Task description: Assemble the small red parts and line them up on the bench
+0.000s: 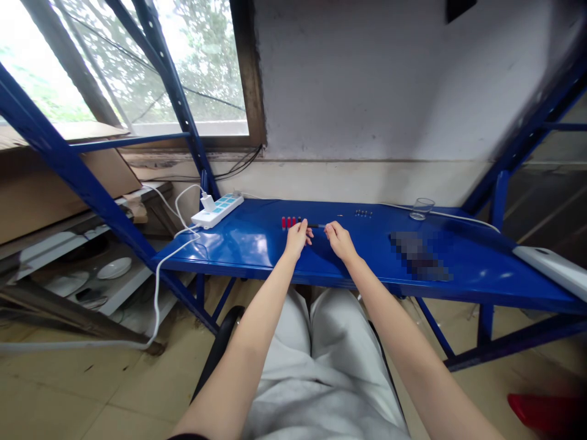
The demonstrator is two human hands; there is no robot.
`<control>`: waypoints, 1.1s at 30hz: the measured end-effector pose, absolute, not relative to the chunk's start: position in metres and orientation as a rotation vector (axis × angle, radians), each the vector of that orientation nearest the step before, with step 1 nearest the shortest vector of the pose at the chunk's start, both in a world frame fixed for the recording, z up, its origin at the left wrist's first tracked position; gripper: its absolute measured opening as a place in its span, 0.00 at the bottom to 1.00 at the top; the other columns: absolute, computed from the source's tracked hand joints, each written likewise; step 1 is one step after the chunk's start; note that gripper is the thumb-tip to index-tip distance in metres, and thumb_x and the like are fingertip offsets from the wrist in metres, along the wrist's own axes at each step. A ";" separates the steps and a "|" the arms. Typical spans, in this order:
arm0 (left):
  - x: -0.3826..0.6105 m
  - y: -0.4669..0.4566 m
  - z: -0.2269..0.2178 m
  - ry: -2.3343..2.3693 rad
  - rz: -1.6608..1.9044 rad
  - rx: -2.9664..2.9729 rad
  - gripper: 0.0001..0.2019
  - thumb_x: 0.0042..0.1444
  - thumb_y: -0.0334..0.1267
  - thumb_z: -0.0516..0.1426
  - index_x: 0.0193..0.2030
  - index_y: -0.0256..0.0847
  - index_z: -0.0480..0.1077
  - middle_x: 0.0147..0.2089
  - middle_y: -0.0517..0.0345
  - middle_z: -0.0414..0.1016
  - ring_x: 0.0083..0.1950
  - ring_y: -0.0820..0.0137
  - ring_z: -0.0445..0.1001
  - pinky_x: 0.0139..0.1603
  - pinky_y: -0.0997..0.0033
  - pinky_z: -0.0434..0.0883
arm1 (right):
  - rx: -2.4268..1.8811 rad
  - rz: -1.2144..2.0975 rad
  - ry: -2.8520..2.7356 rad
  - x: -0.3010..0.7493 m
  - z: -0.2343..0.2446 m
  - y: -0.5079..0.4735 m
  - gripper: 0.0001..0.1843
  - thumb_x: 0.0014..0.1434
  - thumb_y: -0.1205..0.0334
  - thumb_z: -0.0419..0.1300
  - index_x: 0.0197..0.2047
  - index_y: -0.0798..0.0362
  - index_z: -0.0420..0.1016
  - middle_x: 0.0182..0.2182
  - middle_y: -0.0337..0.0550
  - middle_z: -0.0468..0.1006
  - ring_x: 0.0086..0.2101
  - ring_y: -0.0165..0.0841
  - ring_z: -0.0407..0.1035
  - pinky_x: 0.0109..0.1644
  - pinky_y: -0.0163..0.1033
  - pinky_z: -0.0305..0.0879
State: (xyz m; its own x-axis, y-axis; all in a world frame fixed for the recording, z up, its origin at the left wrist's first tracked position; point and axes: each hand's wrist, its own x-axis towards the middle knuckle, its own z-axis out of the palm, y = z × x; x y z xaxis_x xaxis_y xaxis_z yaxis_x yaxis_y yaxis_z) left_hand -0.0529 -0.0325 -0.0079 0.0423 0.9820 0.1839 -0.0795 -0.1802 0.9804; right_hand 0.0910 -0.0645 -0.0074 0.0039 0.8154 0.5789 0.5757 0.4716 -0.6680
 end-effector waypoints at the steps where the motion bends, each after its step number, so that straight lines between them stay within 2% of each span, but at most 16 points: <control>1: -0.053 -0.032 -0.008 1.029 1.354 1.316 0.19 0.56 0.51 0.49 0.27 0.35 0.64 0.21 0.61 0.67 0.14 0.80 0.63 0.16 0.79 0.56 | -1.205 0.298 -1.685 0.092 -0.008 -0.064 0.19 0.61 0.48 0.41 0.32 0.51 0.65 0.22 0.38 0.68 0.24 0.29 0.63 0.31 0.33 0.56; 8: -0.054 -0.034 -0.009 1.017 1.419 1.397 0.19 0.55 0.52 0.48 0.27 0.36 0.64 0.21 0.61 0.67 0.15 0.81 0.62 0.18 0.79 0.58 | -1.204 0.308 -1.690 0.091 -0.009 -0.063 0.18 0.59 0.45 0.46 0.33 0.51 0.65 0.20 0.37 0.68 0.21 0.29 0.60 0.27 0.33 0.55; 16: -0.056 -0.035 -0.009 1.076 1.565 1.468 0.21 0.56 0.55 0.46 0.24 0.38 0.62 0.21 0.63 0.67 0.15 0.81 0.61 0.19 0.78 0.59 | -1.149 0.305 -1.508 0.090 -0.003 -0.069 0.19 0.57 0.46 0.48 0.26 0.52 0.63 0.17 0.35 0.62 0.19 0.26 0.56 0.24 0.33 0.53; 21: -0.055 -0.037 -0.008 1.045 1.504 1.486 0.21 0.55 0.54 0.48 0.24 0.37 0.62 0.21 0.62 0.67 0.15 0.82 0.61 0.19 0.79 0.58 | -1.117 0.408 -1.403 0.092 -0.003 -0.063 0.19 0.56 0.44 0.49 0.31 0.52 0.66 0.22 0.38 0.67 0.22 0.27 0.60 0.26 0.33 0.57; 25: -0.053 -0.038 -0.007 0.976 1.389 1.538 0.19 0.53 0.52 0.50 0.26 0.37 0.64 0.21 0.63 0.67 0.15 0.81 0.62 0.19 0.79 0.59 | -1.080 0.483 -1.517 0.091 -0.006 -0.057 0.20 0.51 0.44 0.54 0.31 0.53 0.69 0.28 0.43 0.72 0.25 0.29 0.63 0.29 0.35 0.61; 33: -0.054 -0.038 -0.007 0.971 1.424 1.563 0.17 0.54 0.50 0.50 0.29 0.37 0.66 0.20 0.64 0.66 0.15 0.81 0.60 0.18 0.79 0.57 | -1.059 0.579 -1.653 0.090 -0.014 -0.053 0.16 0.50 0.48 0.57 0.31 0.55 0.70 0.27 0.42 0.72 0.25 0.28 0.63 0.30 0.35 0.60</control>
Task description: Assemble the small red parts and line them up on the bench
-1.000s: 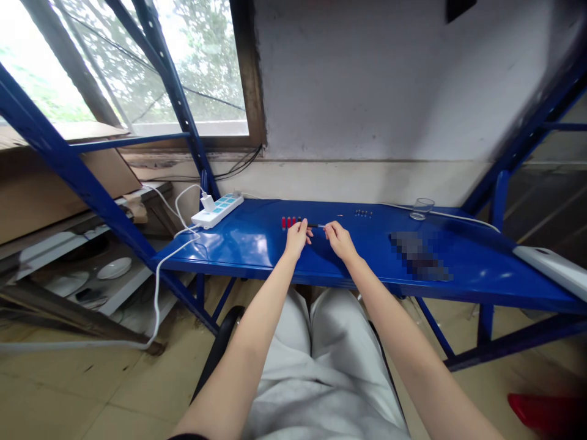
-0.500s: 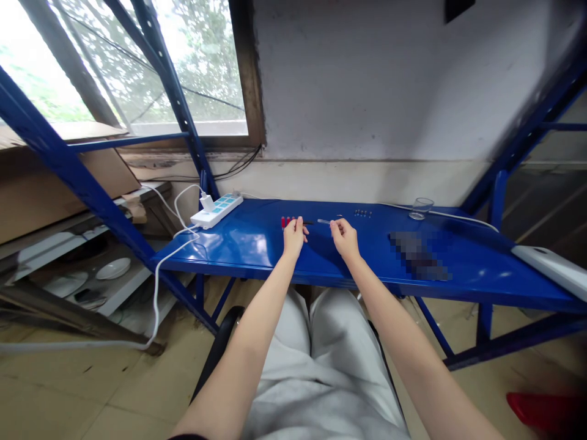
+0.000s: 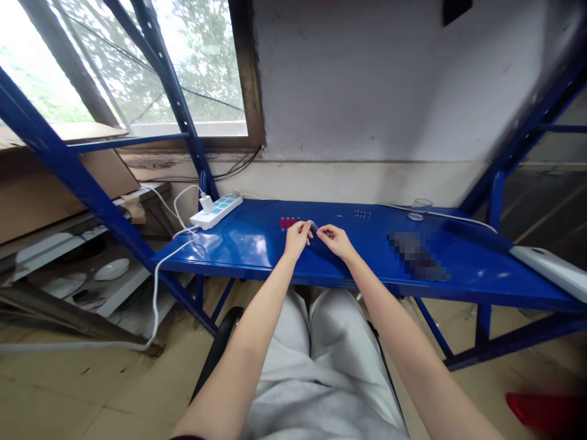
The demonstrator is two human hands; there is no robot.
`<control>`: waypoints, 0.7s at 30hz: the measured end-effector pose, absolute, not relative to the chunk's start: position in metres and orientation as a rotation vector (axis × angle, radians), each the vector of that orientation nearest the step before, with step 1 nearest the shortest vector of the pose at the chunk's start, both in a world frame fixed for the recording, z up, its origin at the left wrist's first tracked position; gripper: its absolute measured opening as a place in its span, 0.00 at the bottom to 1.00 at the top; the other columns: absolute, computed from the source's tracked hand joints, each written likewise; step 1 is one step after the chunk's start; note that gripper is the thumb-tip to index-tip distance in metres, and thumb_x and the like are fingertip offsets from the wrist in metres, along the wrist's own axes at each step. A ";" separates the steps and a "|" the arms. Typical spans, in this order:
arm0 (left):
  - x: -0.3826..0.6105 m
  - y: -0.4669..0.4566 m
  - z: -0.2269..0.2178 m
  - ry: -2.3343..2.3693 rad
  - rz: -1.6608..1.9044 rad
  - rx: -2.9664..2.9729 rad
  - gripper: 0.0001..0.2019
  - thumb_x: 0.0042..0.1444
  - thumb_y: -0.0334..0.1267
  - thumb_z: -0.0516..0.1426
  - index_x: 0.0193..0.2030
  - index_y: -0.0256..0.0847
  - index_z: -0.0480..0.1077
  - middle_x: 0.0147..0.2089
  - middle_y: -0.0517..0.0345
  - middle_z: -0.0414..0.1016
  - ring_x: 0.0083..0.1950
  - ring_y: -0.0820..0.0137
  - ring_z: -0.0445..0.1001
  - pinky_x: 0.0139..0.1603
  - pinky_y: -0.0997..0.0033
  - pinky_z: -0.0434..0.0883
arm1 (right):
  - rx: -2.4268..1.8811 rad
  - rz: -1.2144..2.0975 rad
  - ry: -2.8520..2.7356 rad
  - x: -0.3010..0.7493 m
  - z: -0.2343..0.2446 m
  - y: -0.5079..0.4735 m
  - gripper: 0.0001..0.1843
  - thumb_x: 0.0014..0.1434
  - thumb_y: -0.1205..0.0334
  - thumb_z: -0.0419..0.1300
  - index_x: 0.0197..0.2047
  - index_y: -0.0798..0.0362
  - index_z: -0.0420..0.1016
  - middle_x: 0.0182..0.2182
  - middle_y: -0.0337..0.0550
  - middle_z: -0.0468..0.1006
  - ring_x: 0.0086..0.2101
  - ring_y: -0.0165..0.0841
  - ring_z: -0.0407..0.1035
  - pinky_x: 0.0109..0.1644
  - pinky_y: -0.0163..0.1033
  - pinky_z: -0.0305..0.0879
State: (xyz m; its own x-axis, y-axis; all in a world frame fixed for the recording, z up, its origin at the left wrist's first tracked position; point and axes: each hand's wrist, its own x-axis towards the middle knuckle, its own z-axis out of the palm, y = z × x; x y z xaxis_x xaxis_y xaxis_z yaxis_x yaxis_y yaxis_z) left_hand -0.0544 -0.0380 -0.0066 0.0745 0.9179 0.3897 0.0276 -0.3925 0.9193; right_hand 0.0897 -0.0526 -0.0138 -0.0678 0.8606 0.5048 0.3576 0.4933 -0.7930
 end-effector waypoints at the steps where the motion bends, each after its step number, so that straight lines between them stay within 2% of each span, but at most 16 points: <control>1: -0.055 -0.039 -0.006 0.991 1.431 1.592 0.17 0.54 0.50 0.50 0.28 0.37 0.65 0.20 0.64 0.65 0.15 0.81 0.60 0.18 0.79 0.57 | -1.062 0.572 -1.658 0.090 -0.015 -0.052 0.16 0.50 0.49 0.57 0.31 0.55 0.70 0.26 0.41 0.71 0.25 0.28 0.62 0.30 0.35 0.60; 6: -0.056 -0.043 -0.006 1.103 1.416 1.730 0.16 0.55 0.48 0.49 0.25 0.38 0.65 0.19 0.64 0.64 0.18 0.80 0.60 0.22 0.80 0.58 | -1.078 0.502 -1.653 0.090 -0.016 -0.051 0.17 0.52 0.48 0.54 0.31 0.55 0.70 0.25 0.41 0.70 0.25 0.28 0.61 0.30 0.35 0.60; 11: -0.054 -0.043 -0.007 1.075 1.339 1.750 0.14 0.55 0.47 0.50 0.29 0.38 0.67 0.19 0.65 0.64 0.17 0.79 0.61 0.22 0.79 0.59 | -1.086 0.469 -1.741 0.090 -0.017 -0.052 0.16 0.51 0.48 0.55 0.29 0.54 0.70 0.26 0.41 0.70 0.24 0.28 0.61 0.31 0.36 0.60; 16: -0.054 -0.042 -0.008 1.026 1.322 1.726 0.17 0.56 0.49 0.47 0.28 0.38 0.66 0.20 0.64 0.63 0.16 0.80 0.60 0.20 0.79 0.59 | -1.081 0.546 -1.738 0.090 -0.018 -0.051 0.16 0.50 0.48 0.56 0.31 0.54 0.71 0.27 0.42 0.73 0.25 0.29 0.64 0.32 0.37 0.62; 21: -0.053 -0.040 -0.010 1.003 1.328 1.698 0.13 0.55 0.46 0.50 0.35 0.39 0.67 0.21 0.65 0.63 0.17 0.81 0.59 0.20 0.80 0.58 | -1.075 0.553 -1.736 0.089 -0.018 -0.051 0.17 0.49 0.48 0.56 0.32 0.55 0.71 0.27 0.42 0.73 0.25 0.29 0.64 0.31 0.37 0.62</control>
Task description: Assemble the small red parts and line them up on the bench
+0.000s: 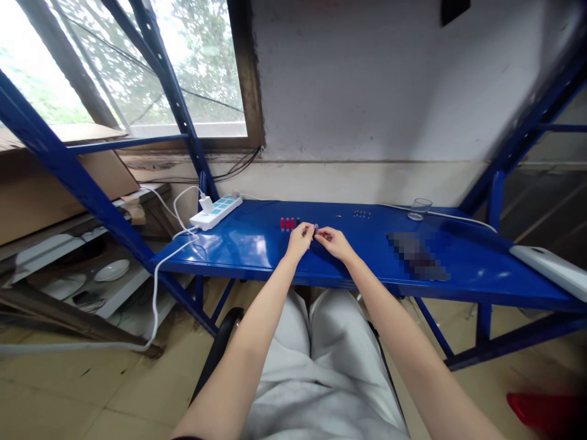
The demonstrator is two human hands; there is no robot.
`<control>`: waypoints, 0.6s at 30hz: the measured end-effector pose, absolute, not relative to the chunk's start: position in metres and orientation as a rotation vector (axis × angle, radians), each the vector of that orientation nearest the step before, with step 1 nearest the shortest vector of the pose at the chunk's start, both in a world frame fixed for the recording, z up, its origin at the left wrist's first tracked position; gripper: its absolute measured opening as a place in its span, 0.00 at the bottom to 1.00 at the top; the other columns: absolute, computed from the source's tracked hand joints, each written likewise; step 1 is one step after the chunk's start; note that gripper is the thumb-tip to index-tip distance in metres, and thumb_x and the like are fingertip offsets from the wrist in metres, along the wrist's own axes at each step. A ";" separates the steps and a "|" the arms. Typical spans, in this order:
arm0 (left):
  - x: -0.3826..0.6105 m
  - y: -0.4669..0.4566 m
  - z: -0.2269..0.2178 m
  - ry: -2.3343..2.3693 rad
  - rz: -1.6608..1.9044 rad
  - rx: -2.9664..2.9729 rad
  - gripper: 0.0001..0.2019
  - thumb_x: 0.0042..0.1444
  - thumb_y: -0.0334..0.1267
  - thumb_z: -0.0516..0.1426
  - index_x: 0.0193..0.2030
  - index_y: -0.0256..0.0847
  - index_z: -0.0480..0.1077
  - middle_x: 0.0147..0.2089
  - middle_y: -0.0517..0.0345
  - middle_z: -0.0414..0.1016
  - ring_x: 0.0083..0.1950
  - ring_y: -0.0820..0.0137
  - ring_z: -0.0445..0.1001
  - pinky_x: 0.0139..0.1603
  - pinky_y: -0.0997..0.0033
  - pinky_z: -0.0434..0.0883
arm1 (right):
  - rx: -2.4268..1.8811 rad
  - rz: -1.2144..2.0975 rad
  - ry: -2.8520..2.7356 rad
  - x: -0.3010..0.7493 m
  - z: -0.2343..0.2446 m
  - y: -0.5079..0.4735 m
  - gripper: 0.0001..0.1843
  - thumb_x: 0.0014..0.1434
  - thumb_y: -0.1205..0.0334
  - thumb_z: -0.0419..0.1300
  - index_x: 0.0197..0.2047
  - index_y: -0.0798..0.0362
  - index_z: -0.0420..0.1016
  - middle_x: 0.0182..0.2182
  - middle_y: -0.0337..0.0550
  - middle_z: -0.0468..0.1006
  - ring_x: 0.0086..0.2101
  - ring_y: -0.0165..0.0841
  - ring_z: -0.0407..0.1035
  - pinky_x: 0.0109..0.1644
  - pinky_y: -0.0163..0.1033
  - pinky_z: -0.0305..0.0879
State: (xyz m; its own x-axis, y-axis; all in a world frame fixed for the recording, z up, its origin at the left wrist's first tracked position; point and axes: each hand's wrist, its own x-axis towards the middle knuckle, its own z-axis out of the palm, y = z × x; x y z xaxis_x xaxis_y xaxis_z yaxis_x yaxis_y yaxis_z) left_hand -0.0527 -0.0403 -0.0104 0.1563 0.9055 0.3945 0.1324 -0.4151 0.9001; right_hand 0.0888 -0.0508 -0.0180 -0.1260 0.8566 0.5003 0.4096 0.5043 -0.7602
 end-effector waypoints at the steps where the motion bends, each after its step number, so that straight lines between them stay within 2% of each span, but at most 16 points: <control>1: -0.053 -0.040 -0.010 1.004 1.331 1.696 0.13 0.55 0.46 0.51 0.35 0.38 0.67 0.22 0.64 0.63 0.17 0.81 0.59 0.20 0.80 0.58 | -1.076 0.555 -1.743 0.089 -0.018 -0.051 0.17 0.49 0.48 0.56 0.32 0.55 0.71 0.26 0.42 0.73 0.25 0.29 0.64 0.30 0.36 0.61; 6: -0.053 -0.042 -0.009 0.963 1.316 1.708 0.12 0.54 0.45 0.52 0.35 0.38 0.66 0.24 0.64 0.63 0.17 0.82 0.59 0.19 0.81 0.57 | -1.102 0.495 -1.820 0.089 -0.015 -0.055 0.14 0.51 0.51 0.54 0.29 0.54 0.69 0.21 0.39 0.69 0.22 0.28 0.60 0.27 0.34 0.57; 11: -0.053 -0.041 -0.009 0.931 1.285 1.687 0.11 0.54 0.45 0.51 0.37 0.39 0.65 0.25 0.65 0.64 0.16 0.83 0.59 0.18 0.81 0.58 | -1.128 0.393 -1.831 0.093 -0.012 -0.055 0.13 0.51 0.51 0.55 0.28 0.53 0.69 0.22 0.39 0.70 0.23 0.29 0.62 0.29 0.35 0.59; 18: -0.052 -0.040 -0.008 0.993 1.292 1.681 0.09 0.55 0.42 0.50 0.37 0.40 0.65 0.25 0.64 0.66 0.16 0.82 0.59 0.18 0.80 0.59 | -1.364 0.327 -1.515 0.122 -0.012 -0.012 0.11 0.48 0.53 0.56 0.28 0.54 0.67 0.21 0.40 0.71 0.24 0.31 0.64 0.29 0.36 0.60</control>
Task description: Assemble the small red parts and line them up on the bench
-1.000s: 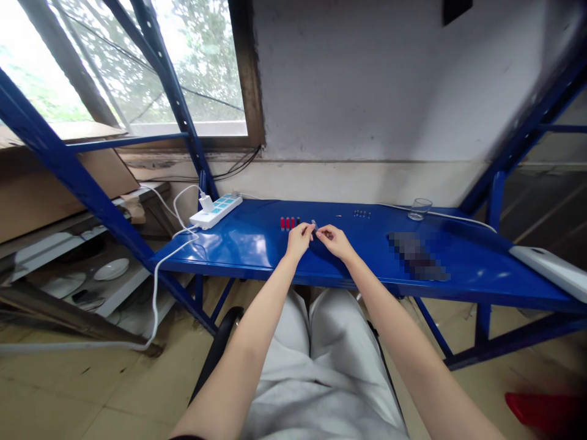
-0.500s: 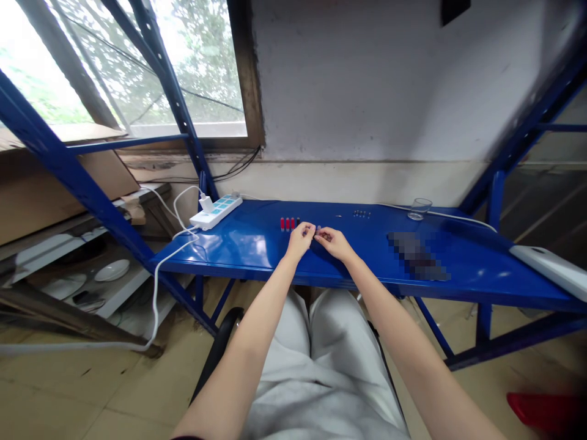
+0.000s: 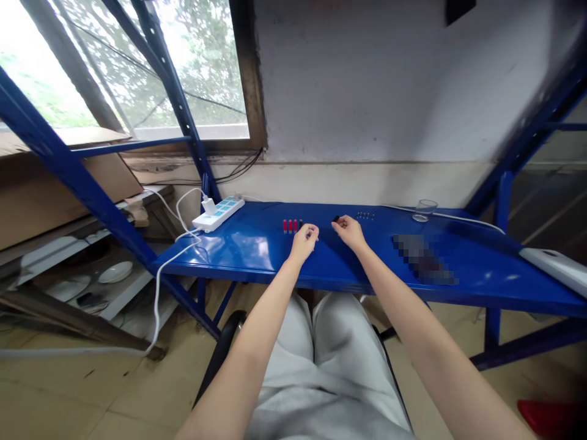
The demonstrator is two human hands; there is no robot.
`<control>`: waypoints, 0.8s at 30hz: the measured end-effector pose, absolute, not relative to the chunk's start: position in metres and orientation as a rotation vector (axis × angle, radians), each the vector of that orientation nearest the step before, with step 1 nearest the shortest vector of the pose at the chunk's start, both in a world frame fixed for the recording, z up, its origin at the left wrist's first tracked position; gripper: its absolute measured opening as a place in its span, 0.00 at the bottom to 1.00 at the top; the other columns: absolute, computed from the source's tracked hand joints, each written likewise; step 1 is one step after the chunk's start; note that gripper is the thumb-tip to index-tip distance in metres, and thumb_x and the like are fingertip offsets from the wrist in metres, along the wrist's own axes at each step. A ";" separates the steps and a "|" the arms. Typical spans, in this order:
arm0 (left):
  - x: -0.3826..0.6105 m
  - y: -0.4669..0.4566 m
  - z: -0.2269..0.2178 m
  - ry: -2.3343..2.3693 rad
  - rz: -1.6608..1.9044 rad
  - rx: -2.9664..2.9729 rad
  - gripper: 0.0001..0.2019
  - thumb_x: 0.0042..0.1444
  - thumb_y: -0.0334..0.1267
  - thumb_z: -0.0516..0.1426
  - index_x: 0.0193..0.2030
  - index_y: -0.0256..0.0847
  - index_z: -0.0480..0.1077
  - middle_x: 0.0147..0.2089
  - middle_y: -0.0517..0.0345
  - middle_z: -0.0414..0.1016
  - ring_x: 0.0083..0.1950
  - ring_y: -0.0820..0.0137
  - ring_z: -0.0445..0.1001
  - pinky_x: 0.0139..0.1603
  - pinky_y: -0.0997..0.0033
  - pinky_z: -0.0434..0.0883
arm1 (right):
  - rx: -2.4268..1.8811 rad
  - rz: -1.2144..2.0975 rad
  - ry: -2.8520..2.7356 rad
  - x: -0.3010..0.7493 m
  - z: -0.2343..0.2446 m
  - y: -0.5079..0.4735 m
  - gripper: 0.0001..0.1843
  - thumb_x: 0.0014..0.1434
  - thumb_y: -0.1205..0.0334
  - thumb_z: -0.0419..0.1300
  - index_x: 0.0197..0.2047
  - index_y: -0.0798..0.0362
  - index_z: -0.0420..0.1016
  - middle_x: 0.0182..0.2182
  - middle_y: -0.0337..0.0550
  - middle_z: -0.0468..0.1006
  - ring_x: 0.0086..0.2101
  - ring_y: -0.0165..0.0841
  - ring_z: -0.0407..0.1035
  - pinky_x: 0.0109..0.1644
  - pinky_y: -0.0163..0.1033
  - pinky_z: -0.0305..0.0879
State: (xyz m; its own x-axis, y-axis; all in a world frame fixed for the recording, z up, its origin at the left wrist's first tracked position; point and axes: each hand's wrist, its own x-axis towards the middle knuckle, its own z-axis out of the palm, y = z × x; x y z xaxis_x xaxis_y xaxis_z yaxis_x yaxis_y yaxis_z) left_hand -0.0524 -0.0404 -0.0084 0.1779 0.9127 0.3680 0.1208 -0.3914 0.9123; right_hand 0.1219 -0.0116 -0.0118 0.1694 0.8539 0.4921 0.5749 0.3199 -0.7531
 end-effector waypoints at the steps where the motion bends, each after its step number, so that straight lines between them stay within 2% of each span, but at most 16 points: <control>1: -0.052 -0.041 -0.009 0.996 1.279 1.686 0.09 0.55 0.42 0.50 0.37 0.40 0.65 0.25 0.64 0.66 0.16 0.82 0.59 0.18 0.80 0.59 | -1.436 0.306 -1.505 0.127 -0.012 -0.005 0.10 0.47 0.55 0.56 0.27 0.54 0.66 0.20 0.40 0.70 0.23 0.31 0.64 0.29 0.36 0.60; 5: -0.052 -0.040 -0.011 1.007 1.257 1.703 0.09 0.54 0.43 0.51 0.35 0.40 0.65 0.24 0.63 0.66 0.17 0.81 0.60 0.17 0.80 0.59 | -1.629 0.218 -1.599 0.139 -0.017 0.015 0.07 0.45 0.59 0.58 0.24 0.53 0.66 0.20 0.39 0.70 0.23 0.30 0.63 0.29 0.36 0.58; 13: -0.053 -0.039 -0.012 0.990 1.230 1.729 0.08 0.54 0.42 0.50 0.34 0.40 0.65 0.23 0.63 0.66 0.17 0.80 0.60 0.18 0.80 0.59 | -1.758 0.136 -1.657 0.144 -0.026 0.036 0.07 0.43 0.61 0.61 0.22 0.53 0.67 0.18 0.39 0.68 0.21 0.29 0.61 0.26 0.34 0.56; 24: -0.055 -0.040 -0.012 1.026 1.233 1.776 0.10 0.53 0.42 0.51 0.34 0.39 0.66 0.22 0.63 0.67 0.20 0.79 0.62 0.24 0.78 0.62 | -1.940 0.156 -1.682 0.139 -0.018 0.032 0.08 0.50 0.58 0.59 0.31 0.54 0.72 0.27 0.43 0.74 0.29 0.31 0.68 0.32 0.33 0.60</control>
